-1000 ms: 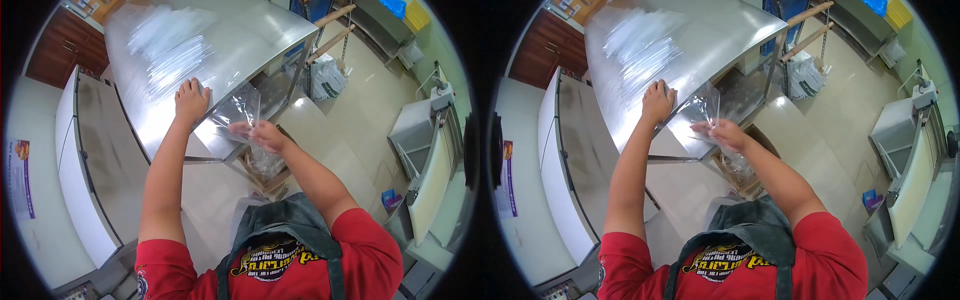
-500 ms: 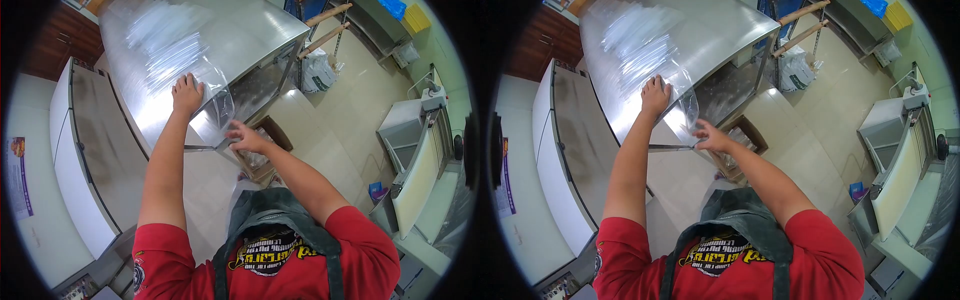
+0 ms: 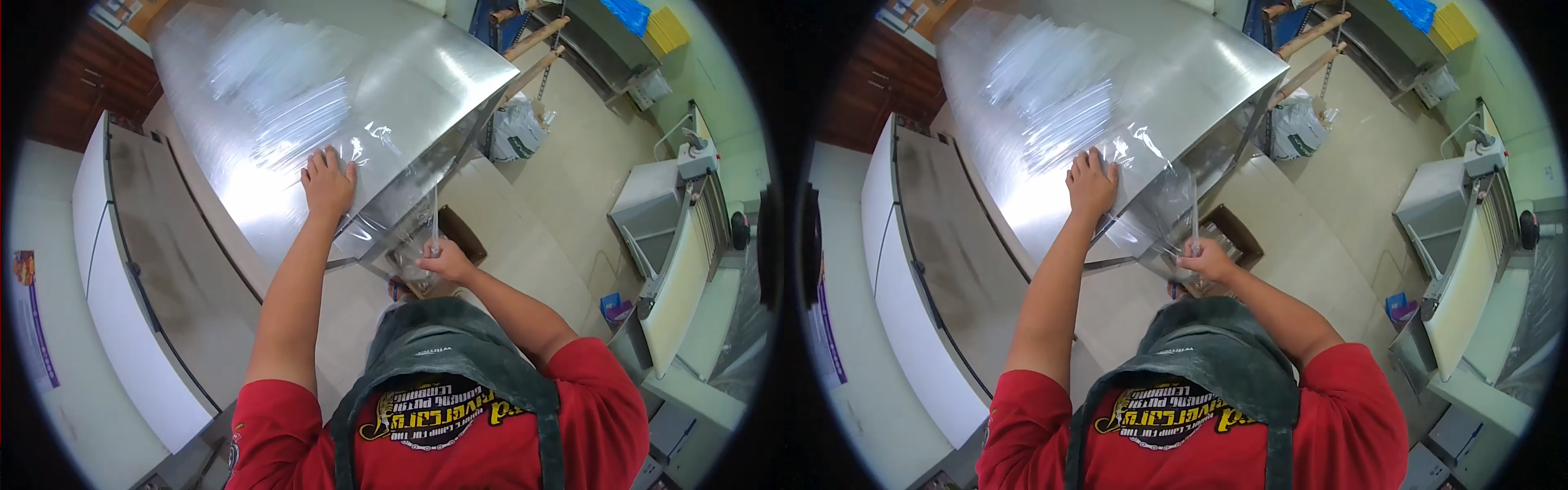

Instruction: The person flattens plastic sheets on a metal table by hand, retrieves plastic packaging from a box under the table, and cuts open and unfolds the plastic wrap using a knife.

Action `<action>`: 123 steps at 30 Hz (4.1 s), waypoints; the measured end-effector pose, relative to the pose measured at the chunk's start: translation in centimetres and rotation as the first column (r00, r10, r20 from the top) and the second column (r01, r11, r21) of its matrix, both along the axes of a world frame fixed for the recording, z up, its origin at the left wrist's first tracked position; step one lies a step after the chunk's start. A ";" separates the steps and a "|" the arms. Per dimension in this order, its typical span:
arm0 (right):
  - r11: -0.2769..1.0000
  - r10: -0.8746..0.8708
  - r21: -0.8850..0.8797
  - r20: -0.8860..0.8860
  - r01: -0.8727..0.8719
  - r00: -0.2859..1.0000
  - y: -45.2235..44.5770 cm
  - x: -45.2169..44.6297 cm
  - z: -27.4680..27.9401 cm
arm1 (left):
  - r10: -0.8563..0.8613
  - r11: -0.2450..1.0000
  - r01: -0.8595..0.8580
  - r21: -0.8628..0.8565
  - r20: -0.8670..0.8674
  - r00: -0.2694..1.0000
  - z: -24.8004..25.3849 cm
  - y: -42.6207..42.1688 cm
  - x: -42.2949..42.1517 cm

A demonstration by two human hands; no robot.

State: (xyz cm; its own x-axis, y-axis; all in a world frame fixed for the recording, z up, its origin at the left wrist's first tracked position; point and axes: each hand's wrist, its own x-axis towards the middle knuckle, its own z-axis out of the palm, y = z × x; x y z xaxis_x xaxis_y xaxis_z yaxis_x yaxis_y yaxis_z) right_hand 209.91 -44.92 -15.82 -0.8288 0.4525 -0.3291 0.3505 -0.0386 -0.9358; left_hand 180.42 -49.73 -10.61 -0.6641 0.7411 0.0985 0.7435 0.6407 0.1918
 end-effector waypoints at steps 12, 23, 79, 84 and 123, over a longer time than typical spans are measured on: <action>0.948 -0.073 -0.317 -0.220 0.000 0.973 0.2 1.7 6.2 | -0.025 0.999 0.025 0.025 -0.023 0.999 -0.1 -0.3 -0.3; 0.943 0.203 -0.277 0.037 -0.185 0.978 5.9 7.7 3.2 | 0.103 0.994 -0.102 0.035 -0.026 0.994 0.1 0.3 0.7; 0.829 -0.043 -0.560 -0.085 -0.012 0.995 10.6 2.4 -0.4 | -0.084 0.756 -0.626 0.191 0.977 0.196 -4.1 -11.1 23.3; 0.752 0.137 -0.593 -0.287 -0.288 0.948 6.5 3.3 6.9 | -0.240 0.713 -0.671 0.201 0.970 0.035 -2.7 -10.2 23.0; 0.832 0.510 0.315 -0.111 -0.456 0.853 8.5 -0.6 7.4 | -0.201 0.976 0.012 0.216 0.886 0.418 -13.1 -4.5 19.1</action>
